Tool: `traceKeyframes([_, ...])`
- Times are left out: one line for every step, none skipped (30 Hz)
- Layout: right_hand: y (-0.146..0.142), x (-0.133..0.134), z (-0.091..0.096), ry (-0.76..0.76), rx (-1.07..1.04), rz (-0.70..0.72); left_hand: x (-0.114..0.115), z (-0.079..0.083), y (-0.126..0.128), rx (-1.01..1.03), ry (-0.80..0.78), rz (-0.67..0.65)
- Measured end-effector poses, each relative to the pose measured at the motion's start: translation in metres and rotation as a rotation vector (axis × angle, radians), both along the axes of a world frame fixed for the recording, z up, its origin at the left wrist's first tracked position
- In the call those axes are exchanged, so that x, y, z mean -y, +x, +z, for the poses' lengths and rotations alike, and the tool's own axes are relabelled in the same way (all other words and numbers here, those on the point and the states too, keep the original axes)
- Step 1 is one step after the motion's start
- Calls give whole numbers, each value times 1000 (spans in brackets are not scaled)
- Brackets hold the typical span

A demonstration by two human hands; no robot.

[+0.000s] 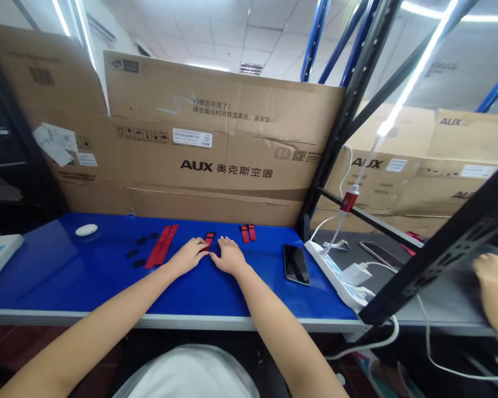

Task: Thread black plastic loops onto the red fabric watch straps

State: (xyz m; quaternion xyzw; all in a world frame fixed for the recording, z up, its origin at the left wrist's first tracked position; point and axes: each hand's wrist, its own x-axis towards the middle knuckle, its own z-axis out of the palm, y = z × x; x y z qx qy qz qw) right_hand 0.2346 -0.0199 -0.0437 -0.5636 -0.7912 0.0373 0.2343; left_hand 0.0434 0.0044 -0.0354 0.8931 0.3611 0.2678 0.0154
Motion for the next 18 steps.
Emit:
traceKeyframes([0,1,1,-26,8,-7,1,0,-5,28,-9,17])
traceKeyframes([0,1,1,-54,15,-15,1,-1,-10,52,-22,36])
traceKeyframes([0,2,1,-80,22,-23,1,-1,-15,65,-40,54])
traceKeyframes([0,3,1,-102,27,-29,0,-2,-20,65,-63,74])
traceKeyframes([1,3,1,-120,34,-33,-1,-3,-24,57,-92,93])
traceKeyframes([1,3,0,-133,40,-36,-2,-3,-27,48,-124,108])
traceKeyframes([1,3,-1,-144,46,-38,-3,-4,-29,39,-155,114])
traceKeyframes([2,3,-1,-152,51,-37,-3,-4,-30,34,-181,103])
traceKeyframes([2,2,-2,-157,57,-35,-3,-3,-30,30,-196,73])
traceKeyframes([2,2,-2,-162,62,-33,-2,-2,-29,20,-201,30])
traceKeyframes([2,2,-2,-168,68,-31,-1,-1,-28,4,-198,-16])
traceKeyframes([2,2,-2,-172,73,-31,1,1,-26,-21,-193,-50])
traceKeyframes([2,2,-1,-176,78,-30,2,2,-24,-53,-190,-66])
traceKeyframes([2,3,0,-178,83,-30,4,4,-22,-87,-188,-63])
traceKeyframes([2,3,0,-176,87,-31,6,4,-20,-119,-185,-45])
traceKeyframes([1,4,1,-168,89,-33,8,5,-19,-147,-181,-23])
traceKeyframes([1,5,2,-155,91,-35,9,5,-17,-169,-173,-5])
traceKeyframes([1,5,2,-140,90,-39,9,4,-16,-185,-164,7])
